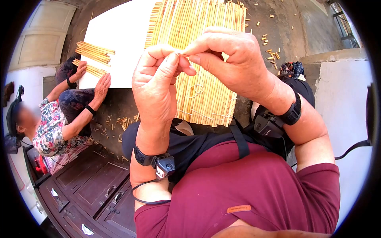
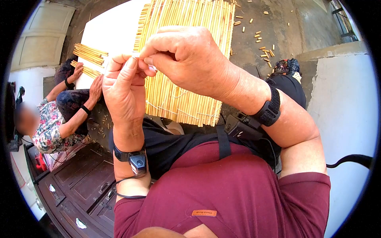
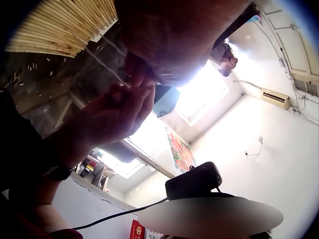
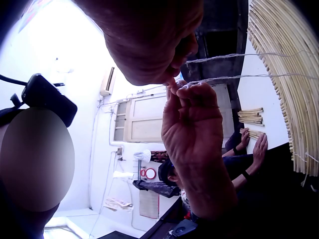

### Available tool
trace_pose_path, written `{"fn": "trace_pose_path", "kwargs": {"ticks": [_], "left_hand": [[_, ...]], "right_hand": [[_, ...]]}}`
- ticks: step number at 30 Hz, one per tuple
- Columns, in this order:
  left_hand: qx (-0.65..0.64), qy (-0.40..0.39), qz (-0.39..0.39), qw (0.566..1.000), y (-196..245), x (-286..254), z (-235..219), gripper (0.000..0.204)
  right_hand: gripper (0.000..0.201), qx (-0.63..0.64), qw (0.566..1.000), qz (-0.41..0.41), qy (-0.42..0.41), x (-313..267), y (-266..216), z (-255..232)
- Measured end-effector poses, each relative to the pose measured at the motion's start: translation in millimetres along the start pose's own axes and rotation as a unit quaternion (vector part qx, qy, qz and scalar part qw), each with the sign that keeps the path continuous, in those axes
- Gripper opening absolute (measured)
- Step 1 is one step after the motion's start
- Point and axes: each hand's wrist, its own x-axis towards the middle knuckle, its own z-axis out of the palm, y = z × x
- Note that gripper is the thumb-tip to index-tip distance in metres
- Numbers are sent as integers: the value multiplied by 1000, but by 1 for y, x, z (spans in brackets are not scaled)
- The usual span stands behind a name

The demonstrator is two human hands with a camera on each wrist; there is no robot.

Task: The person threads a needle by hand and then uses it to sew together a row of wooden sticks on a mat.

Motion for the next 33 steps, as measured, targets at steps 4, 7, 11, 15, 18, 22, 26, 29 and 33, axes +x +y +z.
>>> {"fn": "trace_pose_path", "kwargs": {"ticks": [4, 7, 11, 15, 18, 22, 26, 29, 33], "left_hand": [[9, 1, 5, 1000, 1, 0, 2, 9], [31, 1, 14, 999, 2, 0, 2, 8], [85, 1, 33, 996, 4, 0, 3, 7], [87, -10, 34, 996, 6, -1, 1, 8], [43, -12, 21, 999, 7, -1, 4, 8], [8, -5, 20, 1000, 4, 1, 4, 8], [-13, 3, 3, 1000, 4, 1, 5, 8], [-8, 16, 5, 1000, 6, 0, 7, 8], [19, 34, 24, 999, 7, 0, 9, 7]], "right_hand": [[7, 10, 1000, 4, -1, 0, -1, 0], [6, 7, 1000, 7, -2, 1, -2, -1], [4, 14, 1000, 6, -14, 2, -2, -2], [4, 7, 1000, -3, 6, -2, -2, 1], [3, 34, 999, 1, 38, -5, -1, 7], [3, 66, 997, 10, 50, -4, -3, 12], [4, 25, 998, -20, 54, -4, -1, 12], [4, 7, 998, -30, 56, -3, -2, 13], [2, 33, 997, 8, 63, -2, -2, 17]]}}
